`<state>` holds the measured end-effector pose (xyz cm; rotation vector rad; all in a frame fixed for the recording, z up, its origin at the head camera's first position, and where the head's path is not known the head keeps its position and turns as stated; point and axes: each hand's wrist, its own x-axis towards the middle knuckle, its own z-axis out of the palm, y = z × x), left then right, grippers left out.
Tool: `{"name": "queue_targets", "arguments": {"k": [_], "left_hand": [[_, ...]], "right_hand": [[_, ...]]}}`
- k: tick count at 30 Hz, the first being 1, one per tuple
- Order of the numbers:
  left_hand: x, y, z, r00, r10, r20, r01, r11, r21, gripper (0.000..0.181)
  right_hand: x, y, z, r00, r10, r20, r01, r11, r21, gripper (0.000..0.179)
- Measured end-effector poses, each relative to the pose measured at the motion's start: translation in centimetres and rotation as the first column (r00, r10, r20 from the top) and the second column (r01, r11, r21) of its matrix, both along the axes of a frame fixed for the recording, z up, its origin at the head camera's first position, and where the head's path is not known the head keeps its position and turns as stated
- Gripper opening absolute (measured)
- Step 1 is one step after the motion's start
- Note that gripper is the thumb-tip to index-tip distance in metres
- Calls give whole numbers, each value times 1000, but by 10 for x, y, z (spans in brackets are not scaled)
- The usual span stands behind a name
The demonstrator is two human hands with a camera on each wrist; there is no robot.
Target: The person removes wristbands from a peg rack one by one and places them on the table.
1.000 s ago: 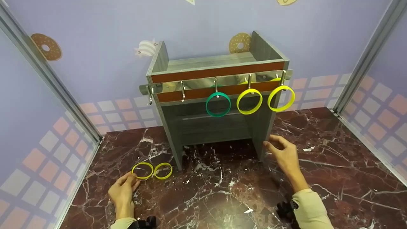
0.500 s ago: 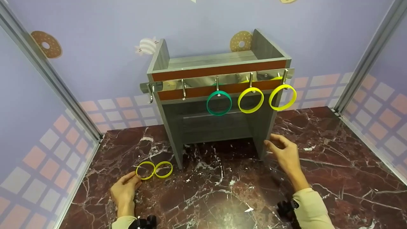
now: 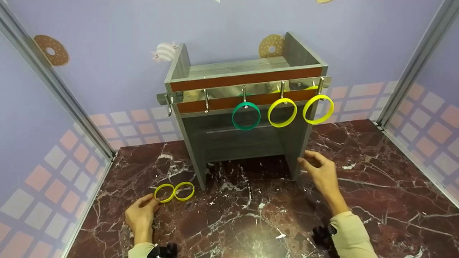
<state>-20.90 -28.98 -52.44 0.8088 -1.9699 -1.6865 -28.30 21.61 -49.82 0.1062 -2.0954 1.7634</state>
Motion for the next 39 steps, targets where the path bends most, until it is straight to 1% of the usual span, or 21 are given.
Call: {"name": "queue_targets", "arguments": {"k": [4, 6, 8, 12, 15, 17, 21, 24, 27, 28, 34, 36, 39], "left_hand": [[0, 1, 0, 1000, 2, 6, -1, 1000, -16, 32], [0, 1, 1, 1000, 4, 13, -3, 999, -44, 32], [0, 2, 2, 1000, 9, 25, -6, 996, -94, 31], [1, 4, 6, 998, 32, 44, -23, 979, -205, 28], [1, 6, 11, 999, 32, 26, -25, 975, -221, 27], [1, 9, 16, 1000, 21, 13, -18, 976, -219, 28], [0, 18, 25, 1000, -1, 0, 1, 968, -250, 29], [-1, 26, 33, 999, -28, -37, 17, 967, -254, 29], [-2, 37, 40, 993, -60, -97, 36, 971, -238, 28], [-3, 40, 43, 990, -73, -124, 43, 972, -229, 27], [-3, 60, 60, 967, -132, -219, 94, 980, -175, 25], [-3, 66, 66, 957, -146, -249, 112, 983, -143, 26], [-3, 75, 73, 941, -167, -293, 137, 983, -121, 26]], "right_hand": [[-1, 0, 0, 1000, -5, -1, 5, 1000, -8, 30], [-1, 0, -1, 1000, -7, 0, 7, 1000, -9, 30], [-2, 0, -1, 1000, -11, 2, 11, 1000, -9, 30], [-2, 0, -1, 1000, -10, 9, 10, 1000, -6, 30], [-1, 0, -1, 1000, -7, 12, 7, 1000, 0, 31], [0, 1, 0, 1000, -1, 16, 1, 1000, 3, 33], [0, 1, 0, 1000, 5, 30, -6, 1000, 9, 35], [0, 2, 1, 999, 2, 37, -2, 1000, 11, 35], [-1, 2, 1, 999, -6, 38, 5, 1000, 8, 34], [-1, 2, 1, 999, -6, 37, 6, 1000, 5, 33], [-2, 2, 0, 999, 1, 32, 0, 1000, -22, 31], [-1, 2, 0, 1000, 3, 30, -2, 1000, -22, 31], [-1, 1, 0, 999, 5, 32, -4, 1000, -23, 32]]}}
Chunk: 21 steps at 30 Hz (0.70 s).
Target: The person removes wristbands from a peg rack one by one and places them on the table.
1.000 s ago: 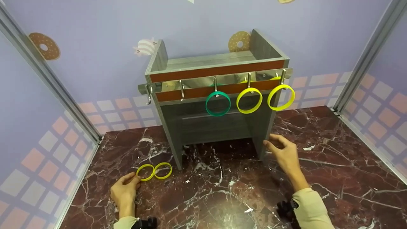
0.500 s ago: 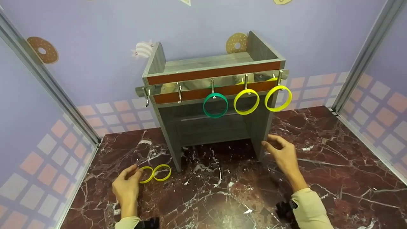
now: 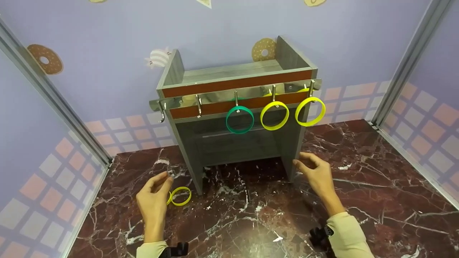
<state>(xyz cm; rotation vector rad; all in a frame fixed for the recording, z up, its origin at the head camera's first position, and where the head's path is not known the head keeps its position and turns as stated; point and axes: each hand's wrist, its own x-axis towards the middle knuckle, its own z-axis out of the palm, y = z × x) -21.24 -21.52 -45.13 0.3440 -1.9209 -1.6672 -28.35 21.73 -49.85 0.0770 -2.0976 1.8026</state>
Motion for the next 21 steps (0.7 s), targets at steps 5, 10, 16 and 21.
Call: {"name": "queue_targets", "arguments": {"k": [5, 10, 16, 21], "left_hand": [[-1, 14, 9, 997, -57, -50, 58, 998, 19, 22], [-5, 29, 21, 988, -110, -106, 110, 994, -7, 20], [-11, 47, 32, 969, -189, -156, 179, 981, -74, 22], [-16, 58, 39, 956, -237, -172, 221, 969, -107, 22]], "right_hand": [[0, -1, -1, 1000, 0, 1, 0, 1000, -4, 33], [0, 0, -1, 1000, -2, -14, 2, 1000, 0, 31], [1, 1, 0, 1000, -10, -19, 11, 999, 36, 32], [0, 0, 0, 1000, -1, -29, 2, 1000, 25, 29]]}}
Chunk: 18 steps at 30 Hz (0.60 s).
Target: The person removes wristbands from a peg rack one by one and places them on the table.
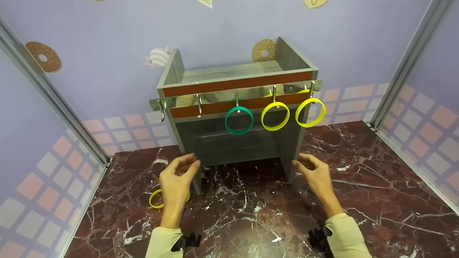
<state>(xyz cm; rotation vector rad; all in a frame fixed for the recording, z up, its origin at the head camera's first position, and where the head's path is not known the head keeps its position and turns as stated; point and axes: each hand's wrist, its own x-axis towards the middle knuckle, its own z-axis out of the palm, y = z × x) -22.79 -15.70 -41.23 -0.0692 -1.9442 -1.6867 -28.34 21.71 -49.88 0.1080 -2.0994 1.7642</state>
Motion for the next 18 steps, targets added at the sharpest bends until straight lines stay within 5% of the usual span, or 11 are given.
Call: {"name": "queue_targets", "arguments": {"k": [18], "left_hand": [[-17, 34, 29, 987, -154, -56, 151, 988, -41, 25]], "right_hand": [[0, -2, 0, 1000, -8, 22, 8, 1000, -14, 28]]}}
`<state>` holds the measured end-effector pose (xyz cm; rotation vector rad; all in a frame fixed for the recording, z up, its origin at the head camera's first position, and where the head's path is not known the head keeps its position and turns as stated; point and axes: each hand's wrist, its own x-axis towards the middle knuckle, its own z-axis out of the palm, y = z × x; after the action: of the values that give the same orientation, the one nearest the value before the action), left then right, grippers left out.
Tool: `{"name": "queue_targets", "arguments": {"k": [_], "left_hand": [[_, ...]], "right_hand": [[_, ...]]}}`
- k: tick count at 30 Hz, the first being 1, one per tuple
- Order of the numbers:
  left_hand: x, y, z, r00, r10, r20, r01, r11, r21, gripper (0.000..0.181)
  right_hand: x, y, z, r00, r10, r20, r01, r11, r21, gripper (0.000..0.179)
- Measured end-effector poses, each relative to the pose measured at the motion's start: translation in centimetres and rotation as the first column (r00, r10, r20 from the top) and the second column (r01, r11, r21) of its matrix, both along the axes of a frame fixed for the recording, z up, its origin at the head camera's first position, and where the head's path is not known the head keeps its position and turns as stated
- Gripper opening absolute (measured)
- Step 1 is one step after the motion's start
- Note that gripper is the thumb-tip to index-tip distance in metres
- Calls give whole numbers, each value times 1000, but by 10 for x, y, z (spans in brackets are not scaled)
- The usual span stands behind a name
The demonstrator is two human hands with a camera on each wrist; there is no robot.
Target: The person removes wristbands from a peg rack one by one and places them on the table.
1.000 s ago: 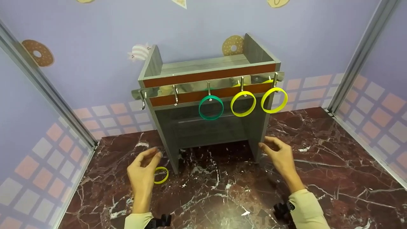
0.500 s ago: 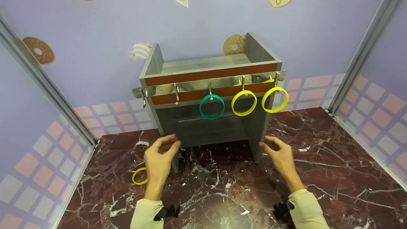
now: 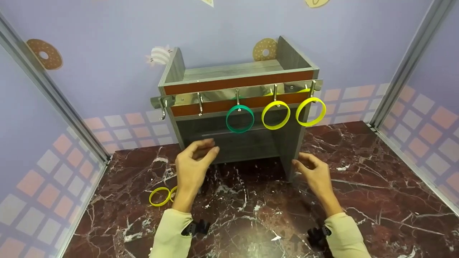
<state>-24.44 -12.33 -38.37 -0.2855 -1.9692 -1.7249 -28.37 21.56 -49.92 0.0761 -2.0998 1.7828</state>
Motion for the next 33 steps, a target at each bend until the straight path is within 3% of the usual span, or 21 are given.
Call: {"name": "queue_targets", "arguments": {"k": [12, 24, 33], "left_hand": [[-10, 22, 21, 997, -67, -44, 69, 996, 48, 23], [-16, 34, 35, 992, -121, -40, 124, 989, 81, 26], [-18, 37, 43, 982, -169, -78, 177, 979, 103, 22]], "right_hand": [[20, -10, 29, 1000, 19, -7, -19, 1000, 14, 27], [20, -11, 30, 1000, 15, -6, -15, 1000, 13, 26], [15, -10, 23, 1000, 0, 1, 0, 1000, 0, 26]]}}
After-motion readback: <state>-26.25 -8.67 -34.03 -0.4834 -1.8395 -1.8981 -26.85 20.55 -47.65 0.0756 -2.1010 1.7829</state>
